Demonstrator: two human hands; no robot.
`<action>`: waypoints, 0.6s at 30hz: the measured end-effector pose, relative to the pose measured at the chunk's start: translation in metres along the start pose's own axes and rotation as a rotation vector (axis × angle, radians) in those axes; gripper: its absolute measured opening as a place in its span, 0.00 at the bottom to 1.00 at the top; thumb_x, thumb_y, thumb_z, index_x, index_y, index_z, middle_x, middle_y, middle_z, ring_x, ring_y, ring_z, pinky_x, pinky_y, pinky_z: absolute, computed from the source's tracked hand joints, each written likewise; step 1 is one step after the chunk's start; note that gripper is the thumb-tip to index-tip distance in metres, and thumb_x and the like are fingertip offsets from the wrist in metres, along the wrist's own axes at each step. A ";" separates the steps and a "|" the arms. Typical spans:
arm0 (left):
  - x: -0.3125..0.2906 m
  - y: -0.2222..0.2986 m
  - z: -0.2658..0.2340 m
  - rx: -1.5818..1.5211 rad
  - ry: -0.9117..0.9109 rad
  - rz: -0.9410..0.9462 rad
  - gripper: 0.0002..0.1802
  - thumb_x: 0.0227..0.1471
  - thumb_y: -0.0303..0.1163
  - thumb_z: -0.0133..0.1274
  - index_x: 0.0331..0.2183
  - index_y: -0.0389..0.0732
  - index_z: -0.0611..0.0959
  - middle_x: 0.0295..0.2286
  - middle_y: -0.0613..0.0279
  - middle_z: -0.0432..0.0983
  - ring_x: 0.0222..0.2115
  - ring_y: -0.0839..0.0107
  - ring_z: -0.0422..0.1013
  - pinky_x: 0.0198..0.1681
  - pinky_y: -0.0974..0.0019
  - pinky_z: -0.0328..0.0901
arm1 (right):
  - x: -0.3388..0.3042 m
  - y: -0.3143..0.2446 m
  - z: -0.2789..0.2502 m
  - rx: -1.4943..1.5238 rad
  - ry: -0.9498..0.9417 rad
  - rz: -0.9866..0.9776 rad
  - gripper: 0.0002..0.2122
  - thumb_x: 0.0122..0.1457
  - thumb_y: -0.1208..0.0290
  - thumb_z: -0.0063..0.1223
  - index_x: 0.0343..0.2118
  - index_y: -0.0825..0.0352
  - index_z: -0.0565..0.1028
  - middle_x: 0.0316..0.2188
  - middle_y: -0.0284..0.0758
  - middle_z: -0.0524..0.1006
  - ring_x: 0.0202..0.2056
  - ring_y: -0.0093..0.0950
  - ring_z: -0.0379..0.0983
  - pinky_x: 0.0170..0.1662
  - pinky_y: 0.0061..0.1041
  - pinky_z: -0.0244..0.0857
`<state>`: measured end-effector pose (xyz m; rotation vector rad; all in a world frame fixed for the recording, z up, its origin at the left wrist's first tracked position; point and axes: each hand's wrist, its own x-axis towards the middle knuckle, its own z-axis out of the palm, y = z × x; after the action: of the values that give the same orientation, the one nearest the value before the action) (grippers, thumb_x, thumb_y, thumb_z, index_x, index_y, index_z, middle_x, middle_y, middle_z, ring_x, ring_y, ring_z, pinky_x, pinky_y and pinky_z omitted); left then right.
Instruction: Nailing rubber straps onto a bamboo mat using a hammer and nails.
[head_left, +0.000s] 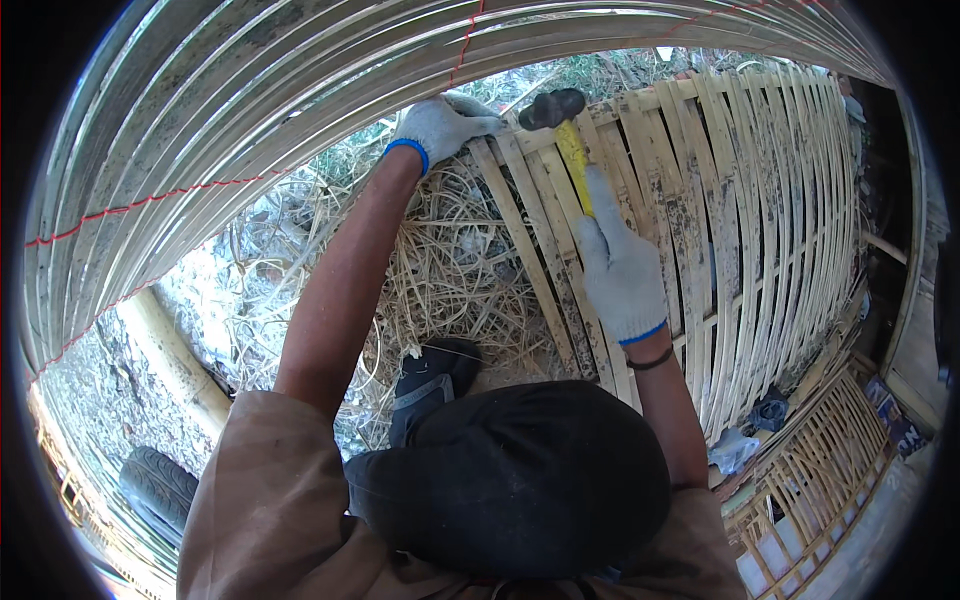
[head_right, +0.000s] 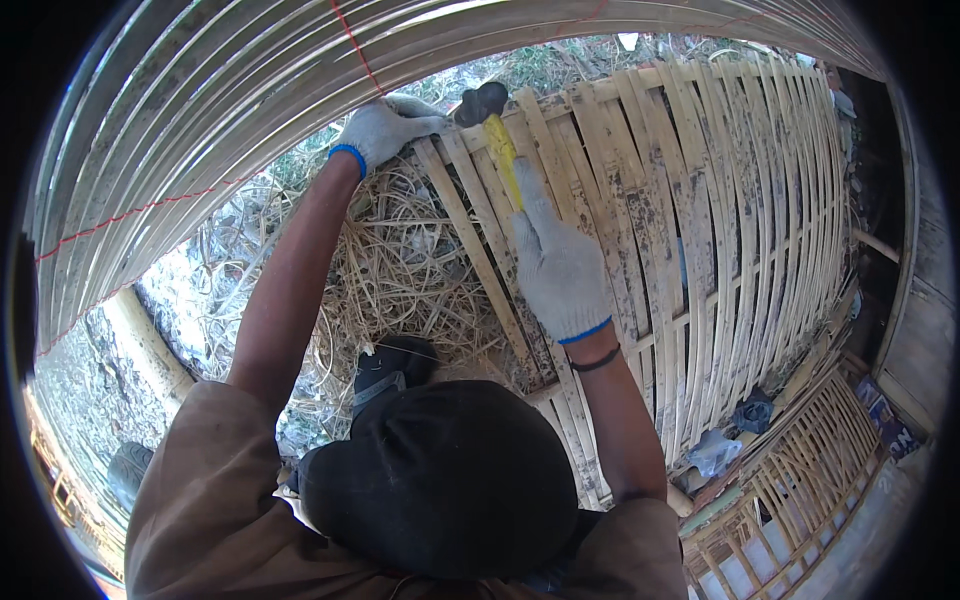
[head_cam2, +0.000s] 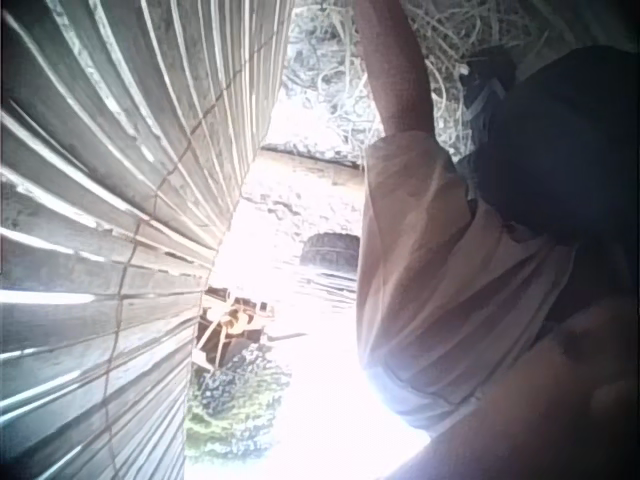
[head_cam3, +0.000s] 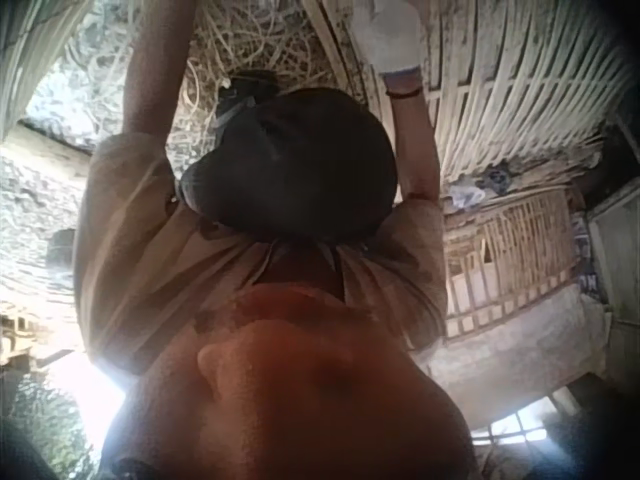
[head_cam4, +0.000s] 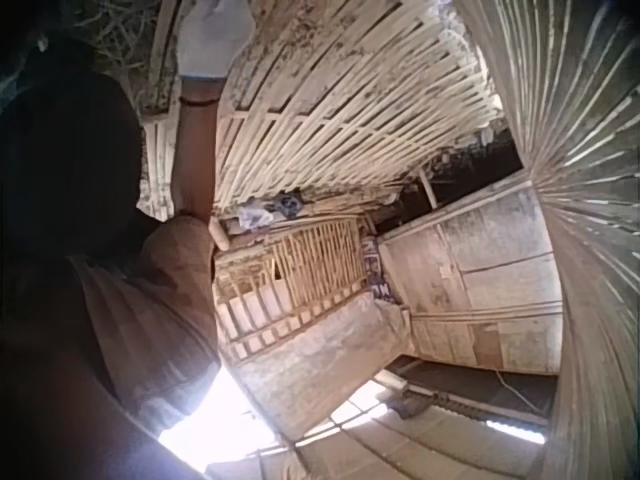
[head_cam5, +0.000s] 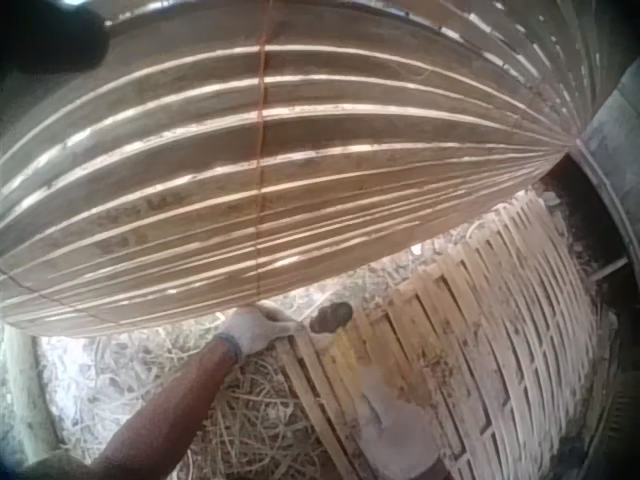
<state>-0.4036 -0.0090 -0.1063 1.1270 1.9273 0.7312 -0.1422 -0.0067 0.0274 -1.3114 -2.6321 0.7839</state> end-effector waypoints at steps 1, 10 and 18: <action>-0.004 0.001 0.001 -0.002 -0.011 -0.009 0.22 0.45 0.56 0.61 0.38 0.54 0.88 0.36 0.63 0.82 0.37 0.69 0.77 0.45 0.65 0.67 | -0.007 -0.009 -0.007 0.021 0.049 0.011 0.26 0.64 0.69 0.46 0.66 0.52 0.57 0.25 0.48 0.75 0.21 0.39 0.73 0.27 0.33 0.67; -0.001 0.008 -0.005 0.019 -0.059 -0.038 0.21 0.45 0.54 0.62 0.38 0.53 0.88 0.35 0.64 0.83 0.37 0.69 0.77 0.46 0.65 0.68 | -0.005 -0.007 -0.004 -0.155 -0.164 0.174 0.27 0.63 0.71 0.48 0.65 0.50 0.60 0.31 0.47 0.78 0.23 0.46 0.73 0.28 0.35 0.68; 0.001 0.004 -0.007 -0.004 -0.022 -0.029 0.22 0.44 0.55 0.63 0.37 0.52 0.88 0.35 0.63 0.83 0.37 0.68 0.77 0.45 0.65 0.68 | -0.010 -0.013 -0.006 0.067 0.189 -0.124 0.26 0.64 0.70 0.47 0.65 0.47 0.59 0.21 0.48 0.73 0.19 0.42 0.71 0.25 0.35 0.65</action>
<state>-0.4082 -0.0074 -0.0995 1.0984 1.9186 0.7041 -0.1438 -0.0183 0.0406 -1.1330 -2.4880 0.6877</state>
